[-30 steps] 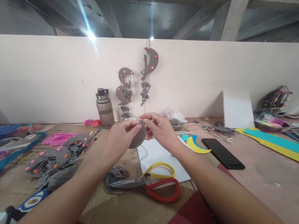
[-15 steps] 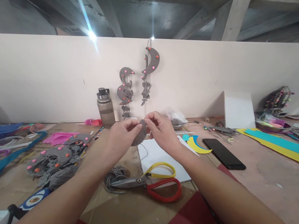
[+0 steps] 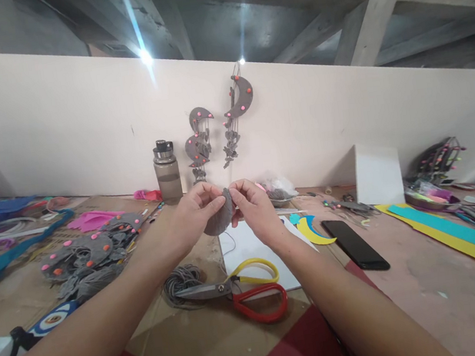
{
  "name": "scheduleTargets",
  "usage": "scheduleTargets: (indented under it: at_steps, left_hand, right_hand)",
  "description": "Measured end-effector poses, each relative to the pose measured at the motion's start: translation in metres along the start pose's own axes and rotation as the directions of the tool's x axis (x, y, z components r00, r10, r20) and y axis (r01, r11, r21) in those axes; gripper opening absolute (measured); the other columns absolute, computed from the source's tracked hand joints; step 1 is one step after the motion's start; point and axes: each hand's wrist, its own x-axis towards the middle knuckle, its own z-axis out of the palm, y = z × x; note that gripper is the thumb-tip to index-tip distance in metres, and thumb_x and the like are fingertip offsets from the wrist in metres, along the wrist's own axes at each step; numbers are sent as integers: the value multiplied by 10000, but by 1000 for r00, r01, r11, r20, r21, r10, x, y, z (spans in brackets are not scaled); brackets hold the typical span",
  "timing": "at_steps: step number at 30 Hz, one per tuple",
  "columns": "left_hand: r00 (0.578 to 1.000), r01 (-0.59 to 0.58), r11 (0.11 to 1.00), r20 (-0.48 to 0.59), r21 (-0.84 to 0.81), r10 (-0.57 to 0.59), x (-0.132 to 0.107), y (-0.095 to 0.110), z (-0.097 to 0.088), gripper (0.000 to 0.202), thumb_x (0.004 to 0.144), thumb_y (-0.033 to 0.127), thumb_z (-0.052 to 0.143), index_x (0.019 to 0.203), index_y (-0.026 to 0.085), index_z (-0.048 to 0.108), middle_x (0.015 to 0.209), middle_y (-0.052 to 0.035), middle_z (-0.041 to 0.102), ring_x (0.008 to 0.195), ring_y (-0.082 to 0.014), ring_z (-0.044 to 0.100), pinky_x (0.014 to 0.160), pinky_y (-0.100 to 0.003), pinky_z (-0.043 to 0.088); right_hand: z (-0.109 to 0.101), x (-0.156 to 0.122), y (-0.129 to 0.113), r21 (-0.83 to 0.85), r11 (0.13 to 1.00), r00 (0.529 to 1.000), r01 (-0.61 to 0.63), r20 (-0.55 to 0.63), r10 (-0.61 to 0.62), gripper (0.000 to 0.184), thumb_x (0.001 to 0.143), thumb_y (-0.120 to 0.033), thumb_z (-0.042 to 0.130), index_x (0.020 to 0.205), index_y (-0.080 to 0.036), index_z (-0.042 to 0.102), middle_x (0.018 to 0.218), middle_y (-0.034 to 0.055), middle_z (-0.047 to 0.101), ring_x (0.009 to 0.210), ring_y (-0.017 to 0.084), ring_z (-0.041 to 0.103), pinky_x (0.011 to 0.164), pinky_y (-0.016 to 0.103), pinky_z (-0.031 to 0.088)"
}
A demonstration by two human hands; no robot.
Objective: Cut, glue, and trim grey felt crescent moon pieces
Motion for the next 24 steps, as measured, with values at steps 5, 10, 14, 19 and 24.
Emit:
scheduleTargets:
  at_steps: [5,10,14,19,24]
  left_hand:
    - [995,-86,981,-41,174,94,-7,7,6,178,830,352,610,904,194,579,800,-31,673,698,-165,627,657,-291,480]
    - [992,-112,926,-16,362,126,-15,26,13,195,803,324,634,941,189,654,980,-76,703,889,-208,654,826,-333,485]
    - [998,-70,956,16,283,69,-14,27,16,271,762,319,679,987,170,649,1044,-91,696,895,-206,655,820,-325,494]
    - [998,-28,991,-44,129,34,-12,16,19,207,806,336,621,916,161,633,977,-80,694,891,-192,635,831,-315,482]
    - [972,-11,989,-231,150,46,-13,6,19,193,789,355,622,851,172,619,829,-34,667,757,-162,595,722,-282,458]
  right_hand:
    - [6,-3,4,8,1000,997,30,-72,-29,203,855,-433,532,829,-234,501,627,-70,498,477,98,494,426,237,473]
    - [8,-7,-2,-151,985,967,88,-222,-121,187,859,-399,526,806,-220,524,658,-50,501,532,97,472,460,220,416]
    - [7,-9,-3,-254,957,937,141,-277,-211,173,866,-370,525,806,-208,539,738,-14,552,648,121,507,557,242,434]
    - [8,-11,2,-447,865,883,229,-279,-378,105,868,-298,530,818,-208,553,784,6,585,707,136,535,657,274,450]
    - [11,-14,8,-562,769,845,304,-214,-491,48,850,-252,540,816,-221,529,780,-2,571,675,130,527,648,274,445]
